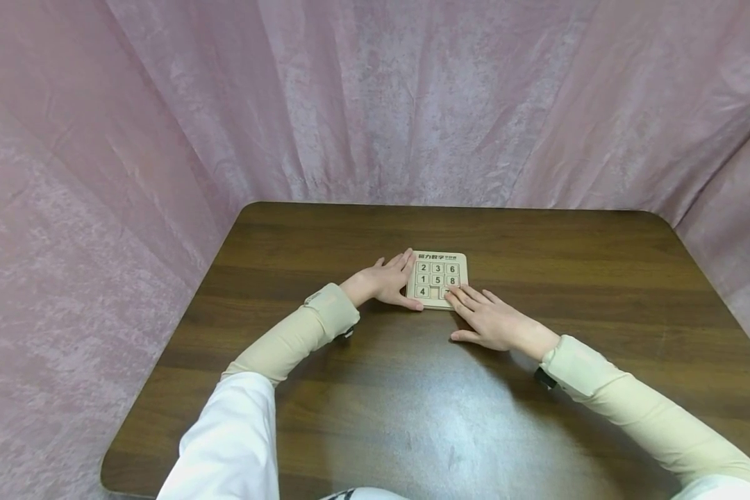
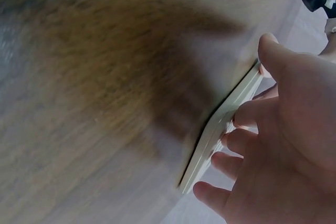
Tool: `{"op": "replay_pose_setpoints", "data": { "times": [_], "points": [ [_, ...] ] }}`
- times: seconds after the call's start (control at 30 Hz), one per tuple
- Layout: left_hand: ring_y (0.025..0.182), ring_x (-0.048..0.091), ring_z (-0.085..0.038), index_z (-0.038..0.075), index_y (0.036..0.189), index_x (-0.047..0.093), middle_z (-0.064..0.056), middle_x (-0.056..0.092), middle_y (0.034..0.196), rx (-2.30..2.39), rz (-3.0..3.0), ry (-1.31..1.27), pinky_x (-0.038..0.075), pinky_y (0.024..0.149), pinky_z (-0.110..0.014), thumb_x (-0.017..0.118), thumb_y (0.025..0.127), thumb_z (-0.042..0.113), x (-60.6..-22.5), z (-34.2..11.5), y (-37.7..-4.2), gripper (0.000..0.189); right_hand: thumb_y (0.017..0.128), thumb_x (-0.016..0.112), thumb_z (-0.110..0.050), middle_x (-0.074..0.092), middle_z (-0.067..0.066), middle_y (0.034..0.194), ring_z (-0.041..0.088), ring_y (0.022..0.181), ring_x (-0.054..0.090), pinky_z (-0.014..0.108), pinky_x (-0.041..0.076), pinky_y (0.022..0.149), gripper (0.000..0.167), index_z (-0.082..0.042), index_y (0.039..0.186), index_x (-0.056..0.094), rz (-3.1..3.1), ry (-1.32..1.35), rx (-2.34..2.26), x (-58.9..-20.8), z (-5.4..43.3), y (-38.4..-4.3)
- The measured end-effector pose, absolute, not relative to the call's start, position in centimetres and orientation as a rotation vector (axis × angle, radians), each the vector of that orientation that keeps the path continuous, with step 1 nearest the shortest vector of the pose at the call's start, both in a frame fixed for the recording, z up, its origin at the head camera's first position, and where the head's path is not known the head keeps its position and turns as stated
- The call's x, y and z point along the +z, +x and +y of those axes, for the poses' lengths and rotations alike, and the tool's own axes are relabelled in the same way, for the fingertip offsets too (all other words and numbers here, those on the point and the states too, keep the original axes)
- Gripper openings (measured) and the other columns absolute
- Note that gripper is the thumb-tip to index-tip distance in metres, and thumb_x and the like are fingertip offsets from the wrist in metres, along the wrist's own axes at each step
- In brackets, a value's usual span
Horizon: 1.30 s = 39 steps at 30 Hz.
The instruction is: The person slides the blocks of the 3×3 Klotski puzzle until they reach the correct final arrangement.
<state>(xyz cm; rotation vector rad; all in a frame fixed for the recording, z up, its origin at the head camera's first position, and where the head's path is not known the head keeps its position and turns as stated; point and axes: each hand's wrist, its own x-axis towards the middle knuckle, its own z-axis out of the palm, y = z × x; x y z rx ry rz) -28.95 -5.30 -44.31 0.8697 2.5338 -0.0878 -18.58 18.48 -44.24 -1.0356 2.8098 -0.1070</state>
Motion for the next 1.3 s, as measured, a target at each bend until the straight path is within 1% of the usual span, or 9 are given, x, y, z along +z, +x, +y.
{"op": "replay_pose_setpoints", "data": {
  "times": [0.27, 0.63, 0.93, 1.07, 1.3],
  "points": [
    [0.152, 0.001, -0.024, 0.005, 0.153, -0.015, -0.012, -0.016, 0.162, -0.118, 2.541, 0.878, 0.014, 0.12, -0.053, 0.044, 0.081, 0.081, -44.41, -5.27, -28.9, 0.12, 0.095, 0.055, -0.045, 0.028, 0.023, 0.156, 0.042, 0.144, 0.027, 0.061, 0.027, 0.111, 0.076, 0.001, 0.151, 0.028, 2.811, -1.03, -0.099, -44.16, 18.76, -18.48],
    [0.152, 0.002, -0.025, 0.004, 0.153, -0.014, -0.013, -0.015, 0.162, -0.125, 2.544, 0.893, 0.016, 0.119, -0.053, 0.043, 0.081, 0.081, -44.47, -5.31, -28.86, 0.12, 0.095, 0.057, -0.043, 0.027, 0.024, 0.156, 0.041, 0.144, 0.027, 0.062, 0.028, 0.11, 0.077, 0.003, 0.15, 0.028, 2.8, -1.013, -0.101, -43.9, 18.99, -18.19],
    [0.152, 0.002, -0.024, 0.004, 0.153, -0.014, -0.013, -0.014, 0.163, -0.123, 2.548, 0.89, 0.016, 0.119, -0.052, 0.044, 0.082, 0.08, -44.44, -5.3, -28.83, 0.119, 0.095, 0.058, -0.04, 0.026, 0.025, 0.156, 0.042, 0.144, 0.026, 0.062, 0.028, 0.109, 0.076, 0.003, 0.15, 0.028, 2.793, -1.014, -0.107, -43.61, 19.13, -18.11],
    [0.152, 0.002, -0.024, 0.005, 0.153, -0.015, -0.013, -0.015, 0.162, -0.131, 2.548, 0.889, 0.016, 0.119, -0.052, 0.043, 0.082, 0.081, -44.5, -5.26, -28.83, 0.119, 0.095, 0.058, -0.039, 0.028, 0.025, 0.155, 0.042, 0.143, 0.027, 0.063, 0.029, 0.109, 0.075, 0.004, 0.149, 0.029, 2.789, -1.007, -0.122, -43.49, 19.04, -18.13],
    [0.152, 0.003, -0.024, 0.005, 0.153, -0.014, -0.012, -0.015, 0.162, -0.119, 2.546, 0.88, 0.015, 0.12, -0.051, 0.043, 0.081, 0.081, -44.32, -5.32, -28.8, 0.119, 0.095, 0.059, -0.039, 0.027, 0.025, 0.156, 0.042, 0.144, 0.027, 0.062, 0.029, 0.109, 0.077, 0.004, 0.15, 0.027, 2.785, -1.0, -0.127, -43.59, 18.87, -18.25]
  ]
}}
